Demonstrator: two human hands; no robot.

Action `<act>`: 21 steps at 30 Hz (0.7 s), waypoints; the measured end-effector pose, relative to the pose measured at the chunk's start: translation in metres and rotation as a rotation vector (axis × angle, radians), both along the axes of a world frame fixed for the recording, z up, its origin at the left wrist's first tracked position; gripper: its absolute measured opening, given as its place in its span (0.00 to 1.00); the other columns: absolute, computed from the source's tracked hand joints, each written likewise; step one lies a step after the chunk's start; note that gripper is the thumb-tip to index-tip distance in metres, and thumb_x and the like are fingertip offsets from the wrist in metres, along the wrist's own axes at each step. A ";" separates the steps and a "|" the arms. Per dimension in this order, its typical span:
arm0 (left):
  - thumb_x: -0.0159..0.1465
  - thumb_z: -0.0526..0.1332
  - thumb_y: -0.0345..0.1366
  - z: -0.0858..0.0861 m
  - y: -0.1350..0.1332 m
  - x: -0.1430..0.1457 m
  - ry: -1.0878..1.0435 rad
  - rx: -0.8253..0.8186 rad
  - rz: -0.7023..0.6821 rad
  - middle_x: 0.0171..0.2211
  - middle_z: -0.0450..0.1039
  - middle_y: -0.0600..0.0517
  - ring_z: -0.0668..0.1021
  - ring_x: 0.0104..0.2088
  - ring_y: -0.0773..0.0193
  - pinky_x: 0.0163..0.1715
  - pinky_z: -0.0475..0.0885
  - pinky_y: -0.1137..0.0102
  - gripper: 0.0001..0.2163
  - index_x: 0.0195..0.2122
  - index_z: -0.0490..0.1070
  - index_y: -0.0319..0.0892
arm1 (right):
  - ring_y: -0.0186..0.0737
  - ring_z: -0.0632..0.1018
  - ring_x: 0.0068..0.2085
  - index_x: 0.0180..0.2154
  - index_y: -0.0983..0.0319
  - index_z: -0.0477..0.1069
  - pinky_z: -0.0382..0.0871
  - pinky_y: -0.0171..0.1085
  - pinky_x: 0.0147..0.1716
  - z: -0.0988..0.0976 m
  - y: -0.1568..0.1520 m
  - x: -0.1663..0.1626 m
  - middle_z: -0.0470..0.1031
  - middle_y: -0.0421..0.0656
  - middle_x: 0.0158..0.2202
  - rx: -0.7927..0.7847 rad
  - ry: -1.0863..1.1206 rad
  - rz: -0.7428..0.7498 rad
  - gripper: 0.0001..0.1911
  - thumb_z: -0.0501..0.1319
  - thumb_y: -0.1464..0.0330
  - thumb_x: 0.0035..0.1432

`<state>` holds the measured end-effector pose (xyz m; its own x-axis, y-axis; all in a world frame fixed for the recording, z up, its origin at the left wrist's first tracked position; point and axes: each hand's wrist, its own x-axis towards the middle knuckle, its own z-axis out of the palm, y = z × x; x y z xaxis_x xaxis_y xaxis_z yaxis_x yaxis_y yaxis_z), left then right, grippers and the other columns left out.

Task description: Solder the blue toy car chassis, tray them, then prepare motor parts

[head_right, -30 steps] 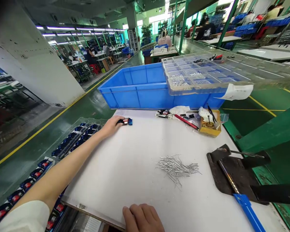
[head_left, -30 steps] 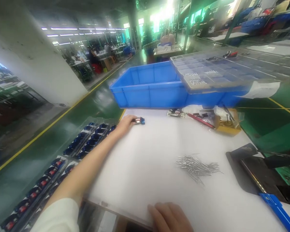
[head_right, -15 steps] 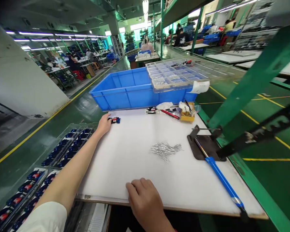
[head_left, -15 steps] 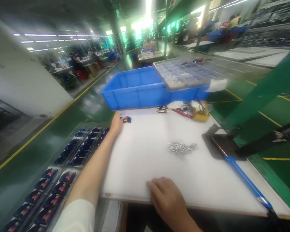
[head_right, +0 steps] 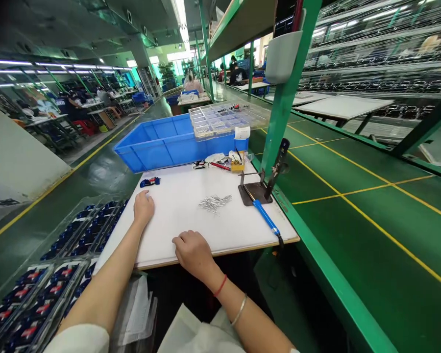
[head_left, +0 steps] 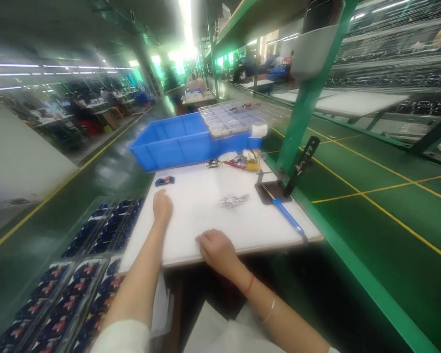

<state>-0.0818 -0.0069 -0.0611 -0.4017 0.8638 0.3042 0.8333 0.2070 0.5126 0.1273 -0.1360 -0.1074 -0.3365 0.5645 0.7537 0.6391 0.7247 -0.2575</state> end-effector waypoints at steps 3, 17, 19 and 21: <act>0.62 0.49 0.24 0.004 -0.001 0.003 -0.009 -0.023 0.013 0.53 0.70 0.37 0.72 0.58 0.48 0.61 0.64 0.54 0.19 0.52 0.69 0.35 | 0.38 0.65 0.29 0.31 0.61 0.70 0.55 0.37 0.30 -0.002 0.000 0.000 0.69 0.41 0.27 -0.024 -0.026 0.000 0.10 0.54 0.79 0.56; 0.57 0.51 0.24 0.009 -0.006 -0.001 0.047 0.019 -0.033 0.42 0.77 0.42 0.77 0.49 0.48 0.55 0.71 0.56 0.15 0.37 0.76 0.42 | 0.38 0.69 0.28 0.31 0.61 0.70 0.59 0.37 0.27 -0.001 -0.001 -0.005 0.70 0.41 0.26 -0.088 0.051 0.038 0.15 0.50 0.82 0.52; 0.57 0.51 0.24 0.008 -0.005 -0.004 0.047 0.021 -0.048 0.42 0.77 0.43 0.77 0.48 0.48 0.54 0.71 0.55 0.15 0.37 0.76 0.43 | 0.37 0.72 0.29 0.32 0.61 0.72 0.63 0.35 0.27 0.002 0.000 -0.002 0.73 0.41 0.27 -0.181 0.057 0.073 0.15 0.51 0.82 0.51; 0.57 0.52 0.24 0.006 -0.005 -0.006 0.042 0.025 -0.063 0.42 0.77 0.43 0.77 0.47 0.48 0.53 0.71 0.54 0.16 0.38 0.77 0.43 | 0.35 0.76 0.29 0.32 0.60 0.73 0.66 0.32 0.29 0.014 0.005 0.004 0.76 0.39 0.28 -0.313 0.055 0.123 0.15 0.53 0.82 0.50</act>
